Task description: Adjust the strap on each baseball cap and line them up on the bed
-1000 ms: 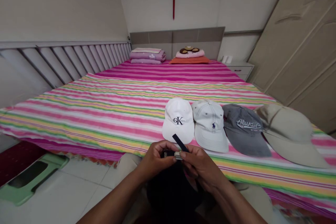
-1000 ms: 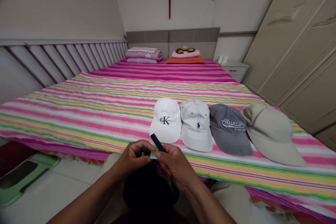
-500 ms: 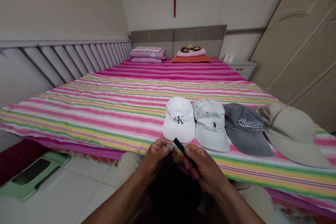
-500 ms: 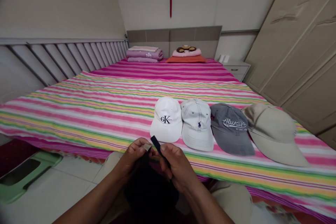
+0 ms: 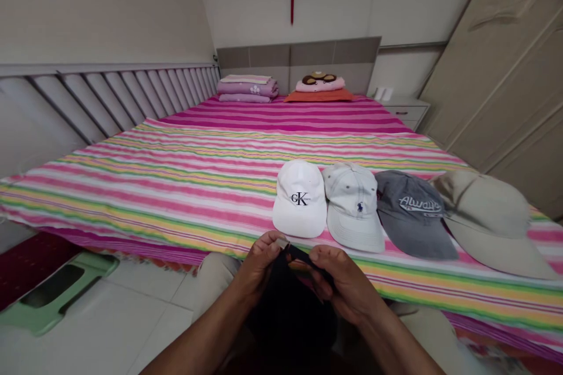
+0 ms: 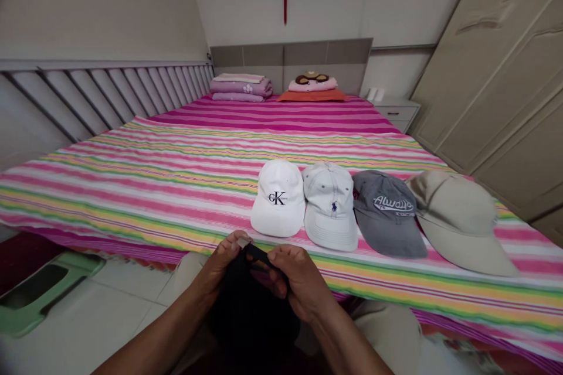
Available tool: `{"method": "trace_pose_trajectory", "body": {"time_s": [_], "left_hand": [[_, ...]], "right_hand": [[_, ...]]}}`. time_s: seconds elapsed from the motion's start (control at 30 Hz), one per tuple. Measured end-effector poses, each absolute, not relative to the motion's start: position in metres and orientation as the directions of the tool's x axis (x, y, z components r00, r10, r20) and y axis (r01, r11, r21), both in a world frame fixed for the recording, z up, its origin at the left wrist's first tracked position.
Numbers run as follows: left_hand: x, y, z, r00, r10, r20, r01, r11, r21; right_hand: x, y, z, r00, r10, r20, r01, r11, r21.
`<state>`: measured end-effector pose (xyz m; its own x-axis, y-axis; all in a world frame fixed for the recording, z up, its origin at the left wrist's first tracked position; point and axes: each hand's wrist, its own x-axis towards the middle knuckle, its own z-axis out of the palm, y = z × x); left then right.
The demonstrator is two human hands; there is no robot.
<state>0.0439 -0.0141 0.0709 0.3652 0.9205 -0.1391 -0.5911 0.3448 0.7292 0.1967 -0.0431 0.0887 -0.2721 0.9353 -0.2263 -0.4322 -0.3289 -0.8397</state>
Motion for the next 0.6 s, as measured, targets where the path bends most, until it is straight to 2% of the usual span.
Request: {"method": "trace_pose_trajectory", "body": {"time_s": [0.6], "left_hand": [[0.0441,-0.0194,0.0779,0.338,0.936,-0.102,-0.543,0.282,0.791]], "right_hand": [[0.1915,-0.0446,0.0881,-0.213,0.945,-0.248,-0.335,-0.309,-0.890]]}}
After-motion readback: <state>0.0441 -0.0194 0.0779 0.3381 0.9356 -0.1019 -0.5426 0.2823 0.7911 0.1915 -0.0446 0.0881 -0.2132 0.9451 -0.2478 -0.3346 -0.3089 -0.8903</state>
